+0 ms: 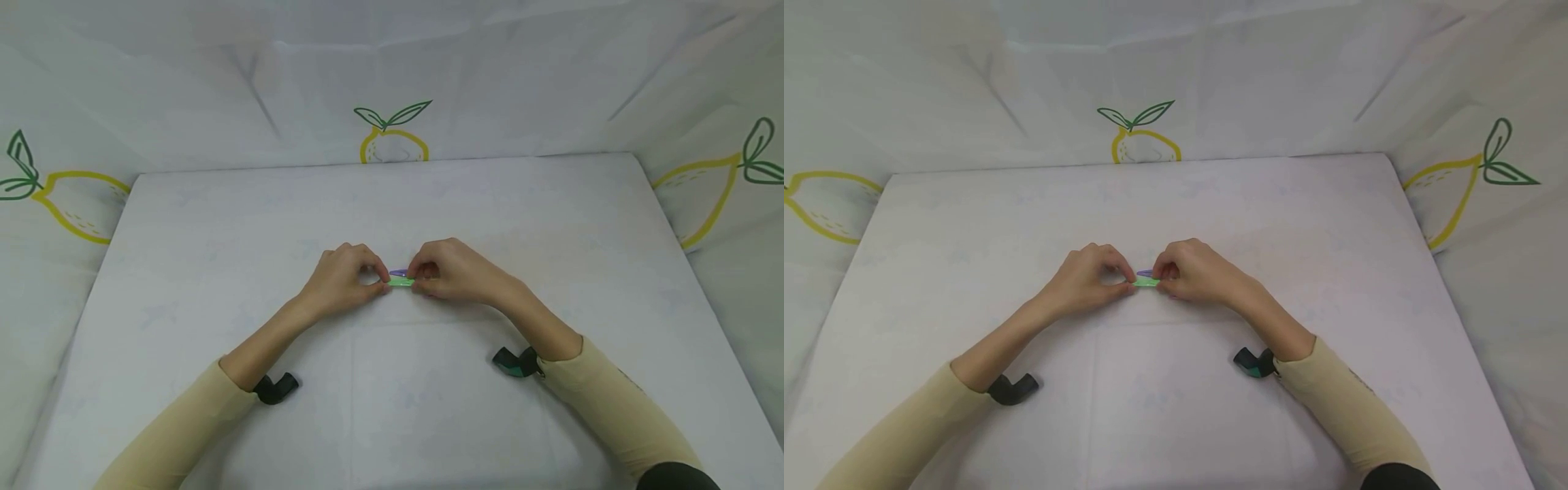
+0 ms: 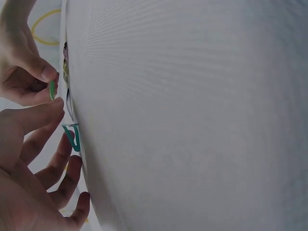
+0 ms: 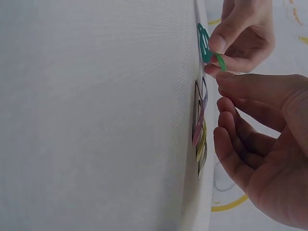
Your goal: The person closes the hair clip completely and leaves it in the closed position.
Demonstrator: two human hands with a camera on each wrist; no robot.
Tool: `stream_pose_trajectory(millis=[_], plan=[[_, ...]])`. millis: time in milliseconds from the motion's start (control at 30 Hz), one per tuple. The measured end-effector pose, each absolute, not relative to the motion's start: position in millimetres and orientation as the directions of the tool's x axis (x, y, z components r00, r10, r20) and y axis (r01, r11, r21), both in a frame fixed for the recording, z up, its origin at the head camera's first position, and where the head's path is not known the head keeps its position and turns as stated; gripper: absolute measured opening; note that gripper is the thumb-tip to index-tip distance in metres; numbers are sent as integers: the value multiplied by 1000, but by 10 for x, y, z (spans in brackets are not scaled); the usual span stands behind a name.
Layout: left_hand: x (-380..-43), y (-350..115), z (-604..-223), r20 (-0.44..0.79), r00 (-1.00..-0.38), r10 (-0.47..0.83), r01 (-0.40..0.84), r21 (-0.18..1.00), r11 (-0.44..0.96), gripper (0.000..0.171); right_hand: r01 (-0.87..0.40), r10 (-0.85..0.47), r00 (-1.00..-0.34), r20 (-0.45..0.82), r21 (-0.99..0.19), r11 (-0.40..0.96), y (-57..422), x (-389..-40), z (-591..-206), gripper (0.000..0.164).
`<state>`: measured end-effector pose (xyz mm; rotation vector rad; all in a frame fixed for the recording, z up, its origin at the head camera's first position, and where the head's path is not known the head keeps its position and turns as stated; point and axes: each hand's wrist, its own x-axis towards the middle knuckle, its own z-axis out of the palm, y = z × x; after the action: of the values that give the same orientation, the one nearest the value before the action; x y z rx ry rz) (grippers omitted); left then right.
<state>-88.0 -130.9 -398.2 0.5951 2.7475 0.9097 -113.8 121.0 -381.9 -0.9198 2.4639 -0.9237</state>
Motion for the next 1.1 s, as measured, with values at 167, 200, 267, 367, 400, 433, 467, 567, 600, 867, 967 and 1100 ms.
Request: stream_pose_trajectory(millis=[167,200,267,367,400,433,467,567,600,867,967,1100], plan=[[-885,-1299,-3982,-73,-901,427,307,587,749,5,-452,-678,-728,-98,-675,583,1212,-1127,-3825,9],[-885,-1293,-3975,-81,-902,425,303,584,753,4,-452,-677,-729,-99,-673,585,1210,-1126,-3826,9],[-884,-1282,-3964,-92,-902,421,296,577,761,4,-448,-675,-730,-105,-673,589,1208,-1124,-3825,9],[-881,-1265,-3944,-113,-903,414,283,568,773,4,-443,-674,-730,-113,-672,593,1209,-1123,-3831,9],[-881,-1259,-3935,-120,-904,411,278,567,776,4,-443,-674,-730,-114,-672,594,1211,-1123,-3832,8],[-880,-1254,-3931,-122,-904,410,276,565,778,5,-441,-673,-730,-117,-672,595,1213,-1123,-3834,8],[-880,-1250,-3928,-126,-904,409,274,564,779,5,-440,-673,-730,-119,-671,596,1215,-1123,-3836,8],[-882,-1238,-3924,-127,-902,412,281,554,784,5,-438,-670,-732,-125,-667,603,1216,-1125,-3841,8],[-884,-1234,-3927,-128,-901,414,283,550,786,5,-438,-669,-733,-126,-664,606,1216,-1125,-3843,8],[-895,-1223,-3955,-127,-904,408,285,531,798,4,-447,-668,-733,-129,-650,615,1221,-1125,-3844,8],[-898,-1217,-3958,-133,-906,403,280,526,803,4,-449,-669,-732,-131,-645,618,1218,-1126,-3842,8],[-903,-1207,-3959,-138,-908,395,274,519,810,5,-451,-669,-731,-135,-640,622,1209,-1133,-3839,7]])
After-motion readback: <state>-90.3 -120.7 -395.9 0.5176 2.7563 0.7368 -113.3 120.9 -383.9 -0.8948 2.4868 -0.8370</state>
